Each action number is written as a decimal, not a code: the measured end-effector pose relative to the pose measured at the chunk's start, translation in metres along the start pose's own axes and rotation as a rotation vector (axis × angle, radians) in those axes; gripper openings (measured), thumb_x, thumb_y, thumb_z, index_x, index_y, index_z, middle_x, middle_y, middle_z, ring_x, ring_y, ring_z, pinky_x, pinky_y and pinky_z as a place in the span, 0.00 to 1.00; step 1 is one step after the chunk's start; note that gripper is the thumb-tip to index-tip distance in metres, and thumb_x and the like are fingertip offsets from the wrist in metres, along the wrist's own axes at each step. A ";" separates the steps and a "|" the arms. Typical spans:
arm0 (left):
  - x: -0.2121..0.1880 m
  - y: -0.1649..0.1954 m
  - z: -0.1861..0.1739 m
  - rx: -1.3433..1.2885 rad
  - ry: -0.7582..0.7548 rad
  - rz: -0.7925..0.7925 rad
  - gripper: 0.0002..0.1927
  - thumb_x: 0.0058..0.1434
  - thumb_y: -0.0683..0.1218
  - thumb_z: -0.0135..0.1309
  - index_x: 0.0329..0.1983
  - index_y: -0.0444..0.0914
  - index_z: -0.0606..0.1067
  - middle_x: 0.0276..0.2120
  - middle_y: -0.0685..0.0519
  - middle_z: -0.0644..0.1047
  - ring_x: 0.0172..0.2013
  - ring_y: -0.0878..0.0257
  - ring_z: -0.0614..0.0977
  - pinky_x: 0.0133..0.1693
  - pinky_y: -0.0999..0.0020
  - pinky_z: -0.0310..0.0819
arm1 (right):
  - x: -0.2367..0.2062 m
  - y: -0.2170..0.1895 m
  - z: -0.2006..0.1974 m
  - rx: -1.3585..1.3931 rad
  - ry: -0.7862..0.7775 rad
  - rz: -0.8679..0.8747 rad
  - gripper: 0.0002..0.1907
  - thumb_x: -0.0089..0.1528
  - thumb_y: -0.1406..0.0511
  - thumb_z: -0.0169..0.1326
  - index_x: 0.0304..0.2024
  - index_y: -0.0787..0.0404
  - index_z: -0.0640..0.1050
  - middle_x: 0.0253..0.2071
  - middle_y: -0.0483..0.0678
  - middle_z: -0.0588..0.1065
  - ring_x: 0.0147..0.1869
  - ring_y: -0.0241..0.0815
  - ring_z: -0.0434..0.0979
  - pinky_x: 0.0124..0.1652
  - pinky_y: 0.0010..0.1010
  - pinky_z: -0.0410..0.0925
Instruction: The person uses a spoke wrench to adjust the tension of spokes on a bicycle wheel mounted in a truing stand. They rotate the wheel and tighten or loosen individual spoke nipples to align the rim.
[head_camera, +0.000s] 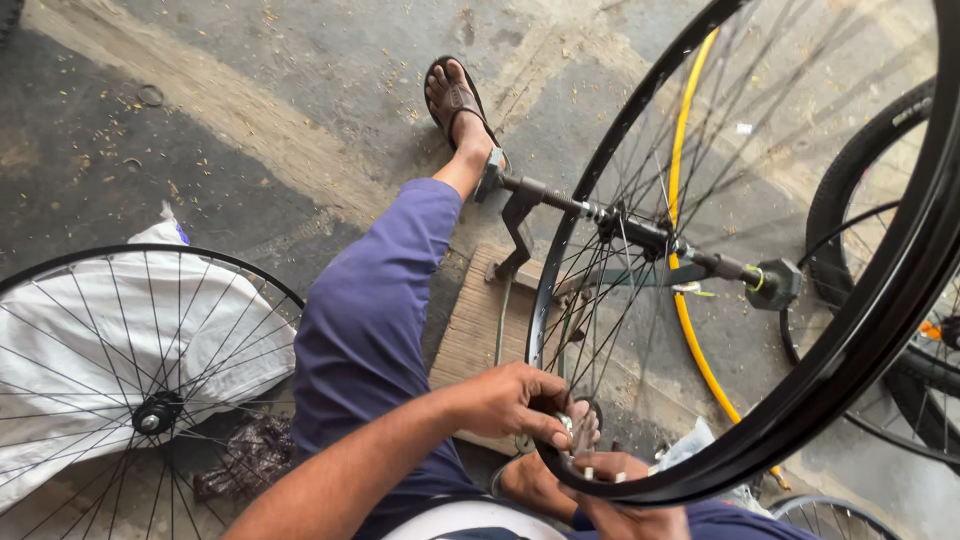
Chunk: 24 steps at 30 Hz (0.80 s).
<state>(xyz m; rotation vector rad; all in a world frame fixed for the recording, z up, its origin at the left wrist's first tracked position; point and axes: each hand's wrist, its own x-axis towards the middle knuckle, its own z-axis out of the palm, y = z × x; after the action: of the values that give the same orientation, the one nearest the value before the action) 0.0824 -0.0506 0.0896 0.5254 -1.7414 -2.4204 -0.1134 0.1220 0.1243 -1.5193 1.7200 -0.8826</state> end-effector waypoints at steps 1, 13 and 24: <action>-0.001 0.004 -0.002 0.252 0.116 -0.075 0.17 0.57 0.50 0.67 0.45 0.37 0.81 0.36 0.47 0.84 0.37 0.56 0.83 0.40 0.58 0.76 | 0.005 0.005 0.006 -0.098 -0.042 -0.109 0.09 0.54 0.71 0.65 0.37 0.61 0.83 0.34 0.47 0.83 0.39 0.35 0.88 0.41 0.26 0.78; 0.006 0.011 0.007 0.681 0.473 -0.133 0.14 0.62 0.52 0.57 0.40 0.37 0.75 0.38 0.42 0.80 0.44 0.44 0.81 0.45 0.48 0.73 | 0.082 0.013 0.016 -0.030 -0.203 0.320 0.20 0.56 0.66 0.64 0.49 0.64 0.77 0.39 0.51 0.84 0.43 0.41 0.86 0.42 0.33 0.77; -0.040 0.099 0.018 0.373 0.690 0.264 0.12 0.69 0.50 0.55 0.40 0.35 0.78 0.28 0.49 0.83 0.28 0.58 0.86 0.32 0.61 0.80 | 0.086 0.017 0.047 0.498 -0.035 0.485 0.15 0.55 0.70 0.65 0.45 0.67 0.81 0.39 0.52 0.84 0.42 0.40 0.83 0.42 0.32 0.75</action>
<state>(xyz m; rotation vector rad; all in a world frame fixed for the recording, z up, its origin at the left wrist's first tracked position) 0.1027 -0.0565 0.1960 0.9552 -1.7741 -1.4787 -0.0921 0.0354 0.0800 -0.7460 1.5860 -0.9221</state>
